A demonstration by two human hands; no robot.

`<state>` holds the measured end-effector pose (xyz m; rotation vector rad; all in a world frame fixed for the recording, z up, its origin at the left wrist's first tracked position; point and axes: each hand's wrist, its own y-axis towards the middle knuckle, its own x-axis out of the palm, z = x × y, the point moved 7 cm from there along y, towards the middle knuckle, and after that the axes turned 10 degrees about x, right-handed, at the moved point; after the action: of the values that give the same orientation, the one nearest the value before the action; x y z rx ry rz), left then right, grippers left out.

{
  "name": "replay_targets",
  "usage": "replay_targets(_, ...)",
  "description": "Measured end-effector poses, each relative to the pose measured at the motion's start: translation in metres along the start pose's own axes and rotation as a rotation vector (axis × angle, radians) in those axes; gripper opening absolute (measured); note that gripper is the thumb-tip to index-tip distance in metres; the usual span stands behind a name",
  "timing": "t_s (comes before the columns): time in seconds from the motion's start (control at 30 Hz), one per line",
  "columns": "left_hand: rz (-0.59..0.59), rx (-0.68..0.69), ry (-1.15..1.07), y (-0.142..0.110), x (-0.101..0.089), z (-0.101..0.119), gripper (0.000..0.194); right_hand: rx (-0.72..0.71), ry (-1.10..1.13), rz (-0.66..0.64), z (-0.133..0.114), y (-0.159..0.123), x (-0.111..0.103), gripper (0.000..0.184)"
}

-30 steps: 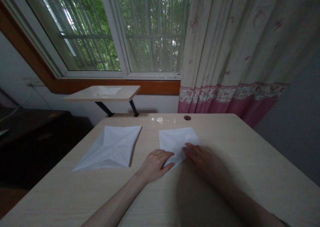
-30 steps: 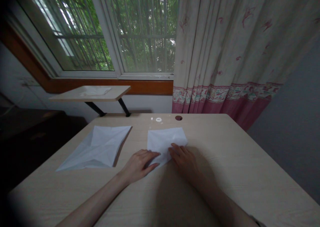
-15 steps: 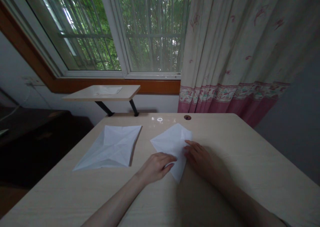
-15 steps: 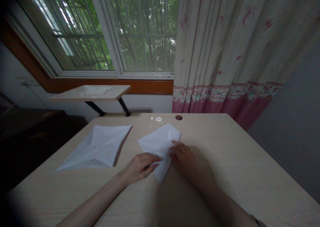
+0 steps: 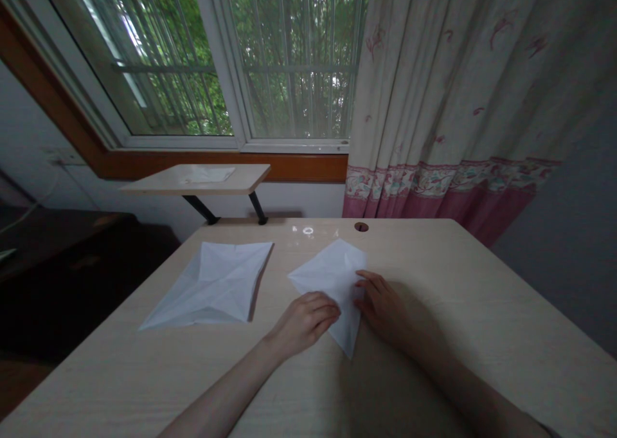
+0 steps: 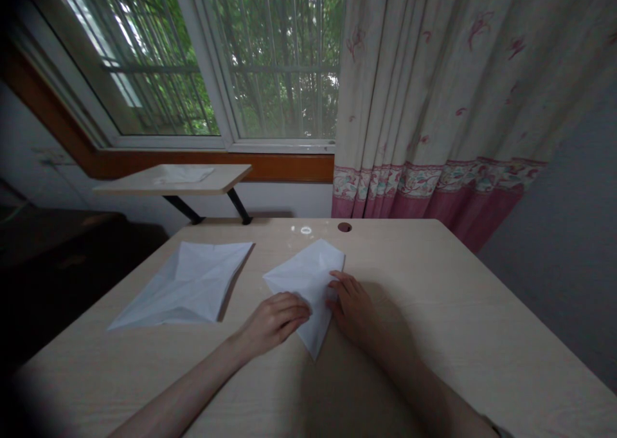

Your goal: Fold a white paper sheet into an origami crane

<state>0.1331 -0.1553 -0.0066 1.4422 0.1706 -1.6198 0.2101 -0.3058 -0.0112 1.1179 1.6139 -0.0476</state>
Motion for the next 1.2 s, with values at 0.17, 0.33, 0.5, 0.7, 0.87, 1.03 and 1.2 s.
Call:
replay_targets(0.17, -0.026, -0.087, 0.037, 0.001, 0.003, -0.003, 0.023, 0.011, 0.027, -0.002, 0.002, 0.0, 0.003, 0.033)
replay_targets(0.33, -0.089, -0.11, 0.067, -0.001, 0.007, -0.003, 0.032, 0.018, 0.09, -0.005, 0.006, 0.0, 0.004, 0.038)
replay_targets(0.5, -0.164, -0.097, 0.096, -0.001, 0.011, -0.002, 0.04, 0.025, 0.132, -0.003, 0.008, 0.0, 0.004, 0.038)
replay_targets(0.7, -0.193, -0.082, 0.115, 0.003, 0.008, 0.001, 0.039, 0.033, 0.149, -0.017, 0.008, 0.0, 0.005, 0.036)
replay_targets(0.87, -0.201, -0.091, 0.144, 0.005, 0.004, 0.003, 0.038, 0.018, 0.141, -0.032, 0.007, 0.0, 0.005, 0.034)
replay_targets(1.03, -0.203, -0.095, 0.158, 0.006, 0.001, 0.006, 0.039, -0.018, 0.136, -0.031, 0.004, 0.0, 0.002, 0.033)
replay_targets(1.2, -0.199, -0.086, 0.183, 0.006, 0.0, 0.007, 0.04, -0.026, 0.145, -0.031, 0.004, 0.0, 0.001, 0.034)
